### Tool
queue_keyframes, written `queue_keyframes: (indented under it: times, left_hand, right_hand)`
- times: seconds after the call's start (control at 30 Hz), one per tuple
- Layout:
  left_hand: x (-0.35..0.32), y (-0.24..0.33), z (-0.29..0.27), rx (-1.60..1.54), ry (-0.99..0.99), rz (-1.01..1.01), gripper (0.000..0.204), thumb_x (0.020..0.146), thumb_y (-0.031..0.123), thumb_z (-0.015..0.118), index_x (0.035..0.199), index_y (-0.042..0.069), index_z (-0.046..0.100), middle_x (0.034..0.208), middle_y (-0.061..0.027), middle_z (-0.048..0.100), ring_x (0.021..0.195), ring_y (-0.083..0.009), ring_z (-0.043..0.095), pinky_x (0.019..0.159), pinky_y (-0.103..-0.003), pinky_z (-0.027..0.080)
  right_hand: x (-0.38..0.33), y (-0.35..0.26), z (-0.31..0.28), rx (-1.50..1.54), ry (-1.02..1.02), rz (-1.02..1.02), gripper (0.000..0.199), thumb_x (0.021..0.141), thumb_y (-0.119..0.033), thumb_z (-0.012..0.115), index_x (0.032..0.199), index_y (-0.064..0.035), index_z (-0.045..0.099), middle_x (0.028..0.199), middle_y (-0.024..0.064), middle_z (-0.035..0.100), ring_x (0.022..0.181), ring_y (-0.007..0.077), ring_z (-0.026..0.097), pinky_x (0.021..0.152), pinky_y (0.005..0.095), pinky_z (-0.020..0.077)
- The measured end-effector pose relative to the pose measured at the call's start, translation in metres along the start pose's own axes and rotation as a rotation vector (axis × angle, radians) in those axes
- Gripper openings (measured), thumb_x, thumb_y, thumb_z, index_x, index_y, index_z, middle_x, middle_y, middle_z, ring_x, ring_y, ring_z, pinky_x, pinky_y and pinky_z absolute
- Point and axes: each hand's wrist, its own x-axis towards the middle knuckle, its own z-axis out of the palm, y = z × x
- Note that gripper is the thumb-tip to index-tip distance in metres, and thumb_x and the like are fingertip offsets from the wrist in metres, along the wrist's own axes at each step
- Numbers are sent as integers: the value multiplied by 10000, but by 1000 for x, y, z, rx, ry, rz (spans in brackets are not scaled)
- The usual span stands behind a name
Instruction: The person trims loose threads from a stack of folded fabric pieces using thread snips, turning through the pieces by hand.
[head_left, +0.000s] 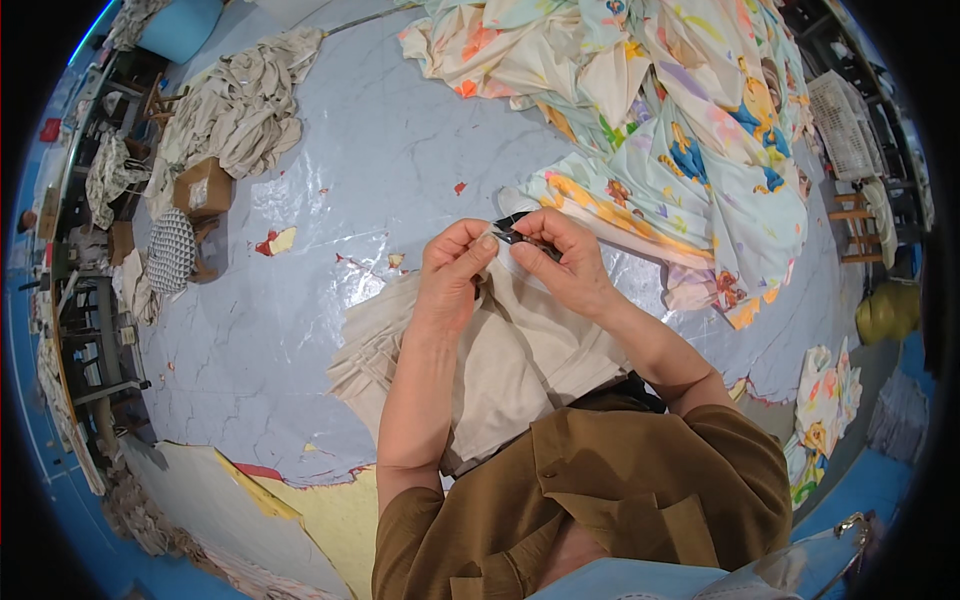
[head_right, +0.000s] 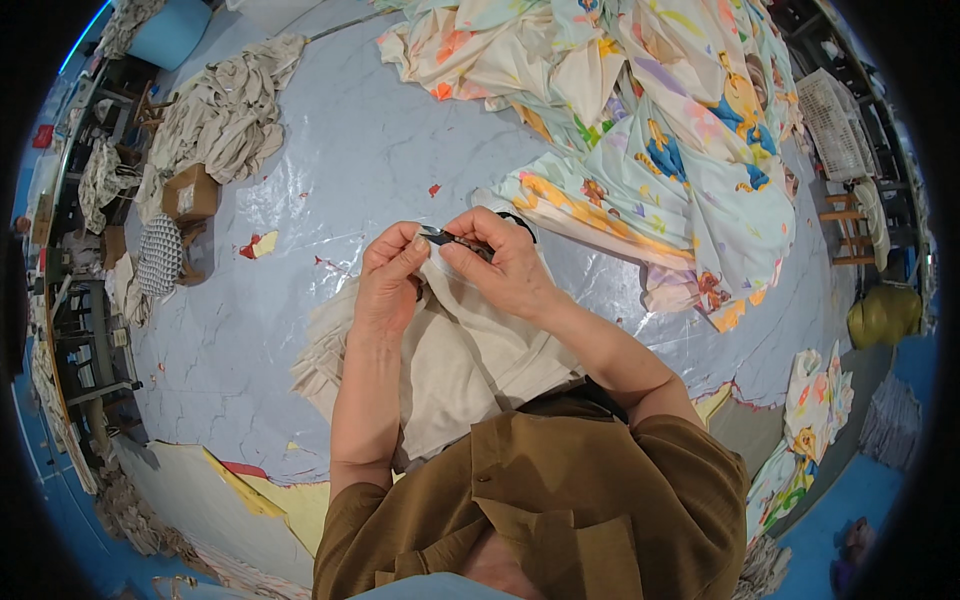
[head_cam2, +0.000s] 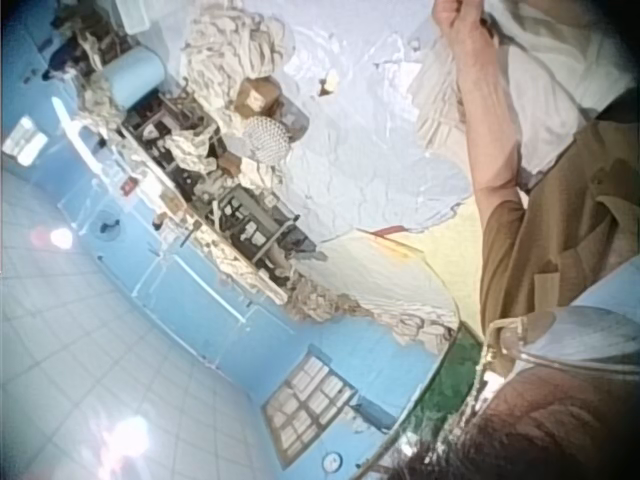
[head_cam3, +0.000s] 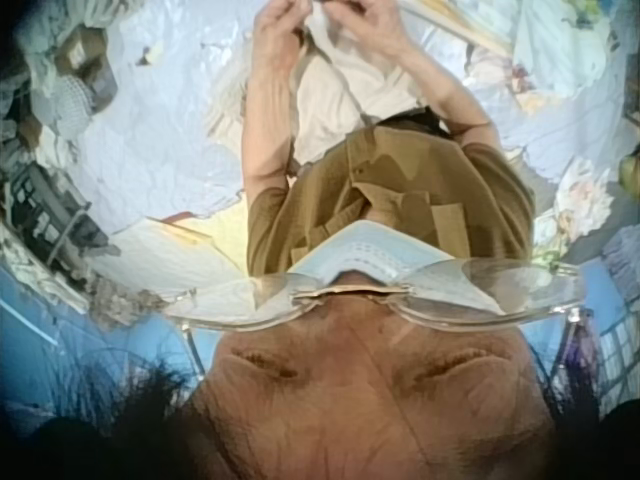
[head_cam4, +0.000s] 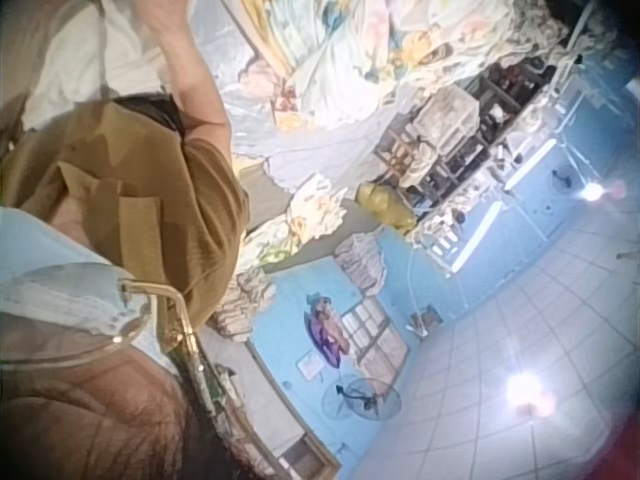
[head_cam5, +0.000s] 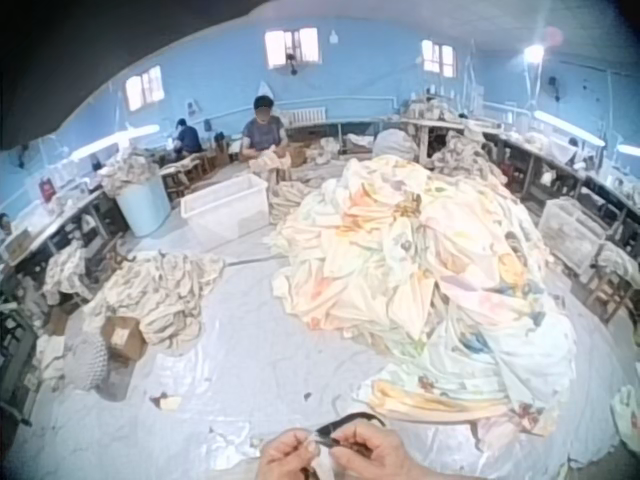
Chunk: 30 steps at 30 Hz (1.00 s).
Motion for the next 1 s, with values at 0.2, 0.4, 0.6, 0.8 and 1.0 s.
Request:
queue_keyframes:
  times: [0.2, 0.4, 0.6, 0.8, 1.0]
  left_hand:
    - [0, 0, -2, -5, -21, -18, 106, 887, 106, 708, 965, 41, 677, 835, 54, 646, 754, -19, 537, 693, -179, 406]
    - [0, 2, -1, -5, -51, -35, 108, 899, 116, 694, 973, 39, 677, 844, 47, 654, 746, -19, 542, 687, -180, 412]
    - [-1, 3, -1, -41, -73, -72, 112, 901, 108, 687, 986, 37, 675, 871, 27, 671, 781, -42, 577, 728, -197, 442]
    - [-1, 3, -3, -67, -104, -85, 115, 903, 114, 685, 989, 38, 673, 895, 20, 678, 812, -55, 588, 764, -215, 451]
    - [-1, 3, -3, -83, -118, -81, 113, 908, 116, 681, 989, 37, 672, 895, 18, 678, 817, -59, 591, 770, -218, 451]
  right_hand:
    - [0, 3, 0, 5, -4, -4, 147, 901, -117, 677, 992, -16, 622, 812, -2, 613, 703, 55, 509, 644, 227, 426]
    - [0, 5, 2, 97, -8, -7, 129, 909, -95, 665, 996, -9, 626, 824, -11, 618, 733, 45, 524, 658, 213, 430]
    - [-1, 7, 1, 179, -46, 13, 125, 916, -94, 663, 1003, -12, 624, 831, -31, 607, 742, 27, 515, 661, 200, 425]
    - [-2, 9, 3, 217, -52, 41, 119, 923, -100, 658, 995, -16, 613, 807, -40, 582, 717, 16, 491, 630, 189, 405]
    - [-2, 12, 4, 169, -32, -23, 118, 917, -93, 665, 988, -16, 610, 807, -38, 579, 710, 18, 488, 616, 191, 402]
